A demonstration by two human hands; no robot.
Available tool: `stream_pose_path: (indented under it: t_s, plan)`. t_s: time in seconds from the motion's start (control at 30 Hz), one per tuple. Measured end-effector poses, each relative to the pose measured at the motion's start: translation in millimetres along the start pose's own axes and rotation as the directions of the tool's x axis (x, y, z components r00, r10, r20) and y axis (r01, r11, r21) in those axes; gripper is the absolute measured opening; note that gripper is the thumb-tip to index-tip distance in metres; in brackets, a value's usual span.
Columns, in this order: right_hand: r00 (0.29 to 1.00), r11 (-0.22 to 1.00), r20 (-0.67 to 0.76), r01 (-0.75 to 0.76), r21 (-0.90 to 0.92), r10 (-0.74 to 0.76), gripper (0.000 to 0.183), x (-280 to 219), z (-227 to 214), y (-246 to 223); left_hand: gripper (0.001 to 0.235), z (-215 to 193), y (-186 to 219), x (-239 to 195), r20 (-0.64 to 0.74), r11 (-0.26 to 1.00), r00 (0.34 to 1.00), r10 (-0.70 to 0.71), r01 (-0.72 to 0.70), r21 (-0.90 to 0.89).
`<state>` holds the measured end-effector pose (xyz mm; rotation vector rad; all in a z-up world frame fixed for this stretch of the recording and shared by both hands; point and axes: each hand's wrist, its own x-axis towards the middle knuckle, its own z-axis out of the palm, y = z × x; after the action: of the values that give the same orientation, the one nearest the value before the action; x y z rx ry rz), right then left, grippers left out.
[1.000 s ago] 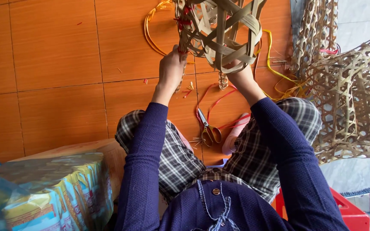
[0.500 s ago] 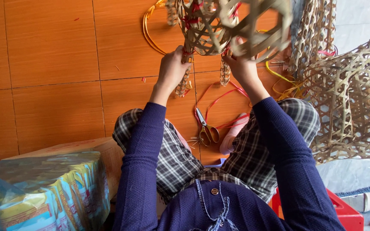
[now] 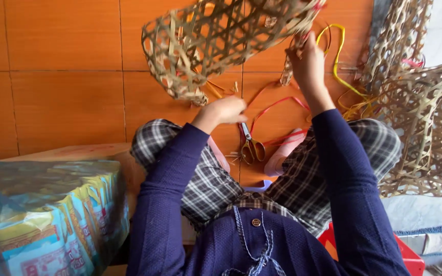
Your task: The person sits on the floor and assembles a woven animal sculpture by tying colored plastic strips around the joints of the structure. They use scissors to cut the strips and secure the connections, then inspect and adjust the shape of the sculpture.
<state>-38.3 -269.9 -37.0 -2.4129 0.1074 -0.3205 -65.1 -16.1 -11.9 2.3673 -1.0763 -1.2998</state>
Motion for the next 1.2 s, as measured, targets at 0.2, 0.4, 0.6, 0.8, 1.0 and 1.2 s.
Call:
stream_pose_path:
  t_s: [0.2, 0.4, 0.6, 0.8, 1.0, 1.2]
  plan:
    - [0.999, 0.974, 0.036, -0.001, -0.228, 0.010, 0.049, 1, -9, 1, 0.051, 29, -51, -54, 0.209, 0.930, 0.907, -0.365, 0.344, 0.131]
    - [0.897, 0.738, 0.241, -0.127, -0.662, 0.370, 0.068, -2, 7, 50, 0.064, 15, -121, -92, -0.300, 0.644, 0.577, -0.760, 0.729, -0.231]
    - [0.835, 0.835, 0.478, 0.041, -0.549, 0.273, 0.055, -22, -24, -27, 0.120, 2, -161, -64, -0.398, 0.297, 0.599, -0.694, -0.265, -0.917]
    - [0.822, 0.831, 0.568, 0.283, -0.479, 0.048, 0.034, -62, -5, -38, 0.073, 33, -194, 11, -0.743, 0.347, 0.439, -0.506, -0.685, -0.641]
    - [0.624, 0.905, 0.776, 0.269, -0.329, 0.097, 0.067, -73, 18, -73, 0.099, -26, -67, -30, -0.649, 0.280, 0.483, -0.588, -0.631, -0.724]
    - [0.773, 0.997, 0.632, 0.001, -0.083, 0.052, 0.099, -90, 36, -92, 0.091, -22, -67, -15, -0.338, -0.147, 0.566, -0.752, -0.644, -0.751]
